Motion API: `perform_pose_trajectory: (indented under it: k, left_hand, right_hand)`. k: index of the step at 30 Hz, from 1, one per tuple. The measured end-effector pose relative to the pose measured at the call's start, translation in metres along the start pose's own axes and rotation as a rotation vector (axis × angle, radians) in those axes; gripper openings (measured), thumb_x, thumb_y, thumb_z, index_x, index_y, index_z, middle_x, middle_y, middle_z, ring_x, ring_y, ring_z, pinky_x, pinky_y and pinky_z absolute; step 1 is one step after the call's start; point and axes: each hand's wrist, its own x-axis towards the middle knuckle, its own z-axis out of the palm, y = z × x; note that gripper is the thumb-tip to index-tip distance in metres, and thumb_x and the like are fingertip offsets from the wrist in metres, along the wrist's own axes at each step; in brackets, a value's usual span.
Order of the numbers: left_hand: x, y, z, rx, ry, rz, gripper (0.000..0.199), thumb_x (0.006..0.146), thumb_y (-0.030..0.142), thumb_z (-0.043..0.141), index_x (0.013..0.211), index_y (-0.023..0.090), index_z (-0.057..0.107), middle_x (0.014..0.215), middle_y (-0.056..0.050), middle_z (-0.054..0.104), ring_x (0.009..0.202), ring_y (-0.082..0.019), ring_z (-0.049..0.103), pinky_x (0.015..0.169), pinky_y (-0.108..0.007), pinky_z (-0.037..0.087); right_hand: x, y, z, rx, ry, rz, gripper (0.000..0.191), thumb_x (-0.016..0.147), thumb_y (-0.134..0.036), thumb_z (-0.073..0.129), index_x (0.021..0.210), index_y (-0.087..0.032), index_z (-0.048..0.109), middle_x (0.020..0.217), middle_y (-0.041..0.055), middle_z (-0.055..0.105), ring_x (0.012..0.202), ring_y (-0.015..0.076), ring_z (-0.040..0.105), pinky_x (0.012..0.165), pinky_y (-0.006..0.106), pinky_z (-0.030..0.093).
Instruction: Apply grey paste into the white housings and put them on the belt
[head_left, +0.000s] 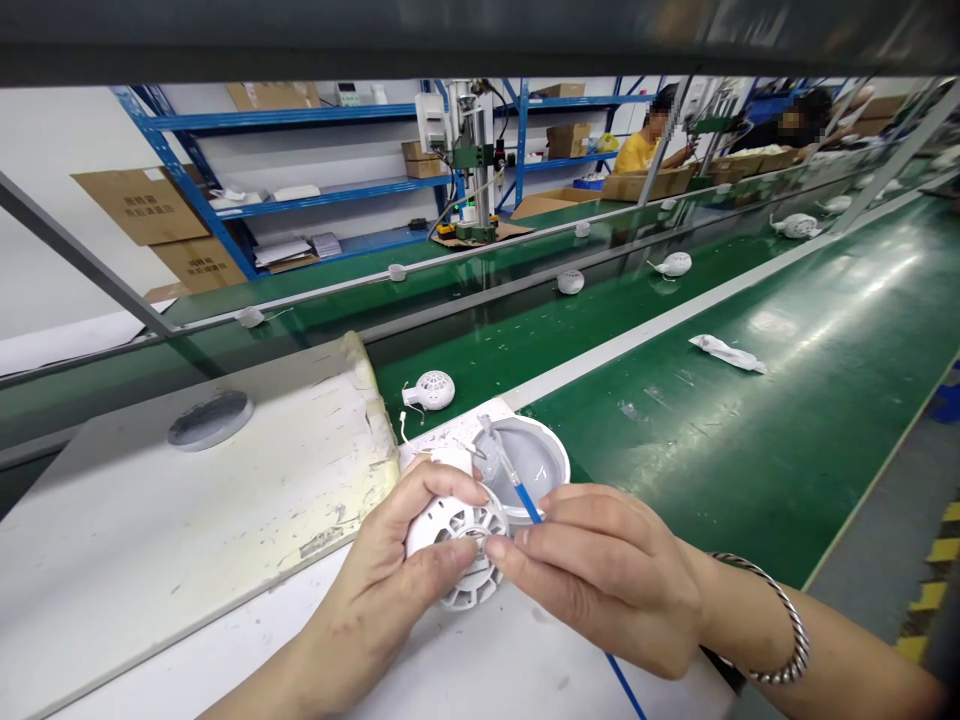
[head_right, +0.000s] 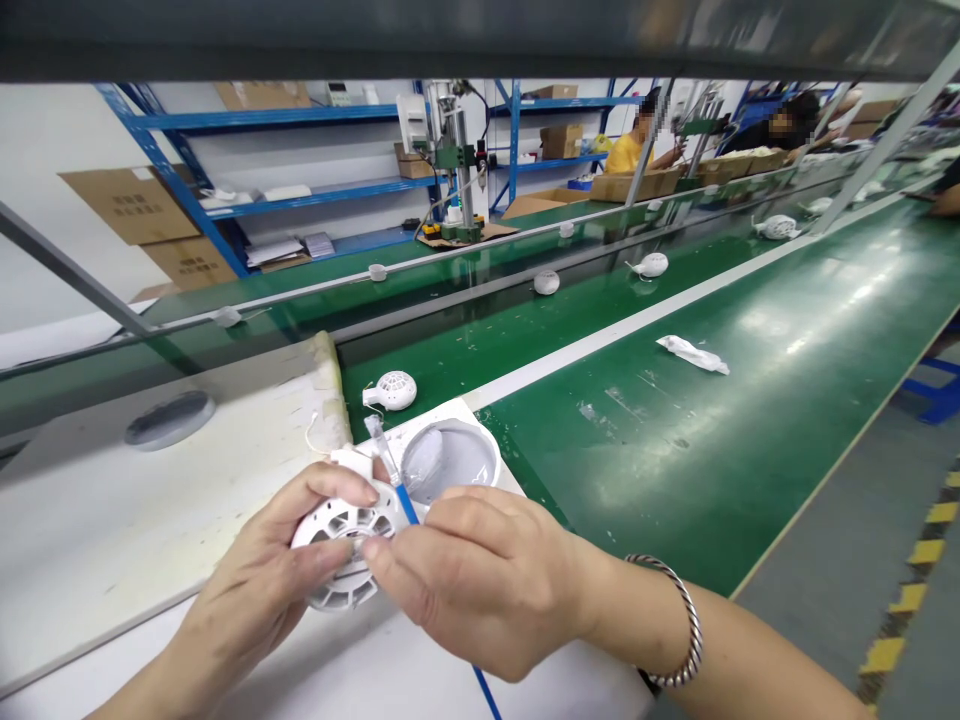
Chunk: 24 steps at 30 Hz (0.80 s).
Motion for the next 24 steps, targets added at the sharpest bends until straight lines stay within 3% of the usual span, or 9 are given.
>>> perform_pose_trajectory:
  k: [4,10,14,18,21,24]
  left_hand:
    - [-0.002,-0.005,-0.003,-0.059,-0.030,-0.002,0.015,0.089,0.037,0.062,0.102,0.029,0.062,0.104,-0.002,0.055,0.089,-0.017,0.052,0.072,-0.026,0.040]
    - [0.003,-0.001,-0.004,-0.315,-0.122,-0.167,0.020,0.085,0.034,0.066,0.102,0.026,0.059,0.088,0.000,0.056,0.070,-0.011,0.047,0.063,-0.021,0.037]
    - [0.005,0.003,-0.001,-0.317,-0.116,-0.166,0.022,0.083,0.033,0.066,0.102,0.025,0.059,0.087,0.000,0.057,0.071,-0.011,0.047,0.063,-0.021,0.036]
    - [0.004,0.001,0.002,-0.211,-0.092,-0.159,0.020,0.086,0.032,0.062,0.103,0.026,0.058,0.090,-0.001,0.057,0.078,-0.015,0.050,0.067,-0.025,0.038]
    - [0.009,-0.006,-0.010,-0.039,-0.011,-0.104,0.024,0.086,0.038,0.062,0.105,0.026,0.057,0.100,-0.004,0.059,0.081,-0.018,0.055,0.068,-0.027,0.043]
    - [0.019,-0.010,-0.056,0.398,0.281,-0.042,0.034,0.084,0.050,0.060,0.107,0.025,0.059,0.122,-0.007,0.055,0.089,-0.023,0.060,0.071,-0.032,0.049]
  right_hand:
    - [-0.001,0.000,-0.001,-0.002,-0.007,0.005,0.036,0.094,-0.008,0.038,0.099,-0.007,0.073,0.083,0.0034,0.069,0.077,0.0141,0.058,0.073,0.026,0.054]
    - [-0.004,-0.001,0.001,-0.039,-0.001,-0.025,0.031,0.089,-0.007,0.045,0.096,-0.009,0.075,0.087,0.0041,0.065,0.080,0.0140,0.057,0.073,0.026,0.057]
    - [-0.005,-0.001,0.002,-0.067,0.057,-0.055,0.026,0.085,-0.006,0.052,0.093,-0.012,0.076,0.089,0.0027,0.062,0.081,0.0135,0.057,0.073,0.024,0.058]
    - [-0.004,-0.003,0.004,-0.056,-0.013,-0.029,0.030,0.090,-0.009,0.045,0.097,-0.011,0.074,0.088,0.0039,0.065,0.083,0.0139,0.058,0.078,0.025,0.057]
    - [-0.005,-0.002,0.006,-0.052,-0.033,0.002,0.034,0.093,-0.008,0.039,0.100,-0.010,0.072,0.085,0.0051,0.067,0.084,0.0153,0.060,0.080,0.027,0.057]
    - [-0.009,0.008,0.005,0.071,0.015,0.125,0.028,0.095,-0.008,0.043,0.102,-0.008,0.070,0.086,0.0070,0.070,0.084,0.0148,0.063,0.075,0.027,0.057]
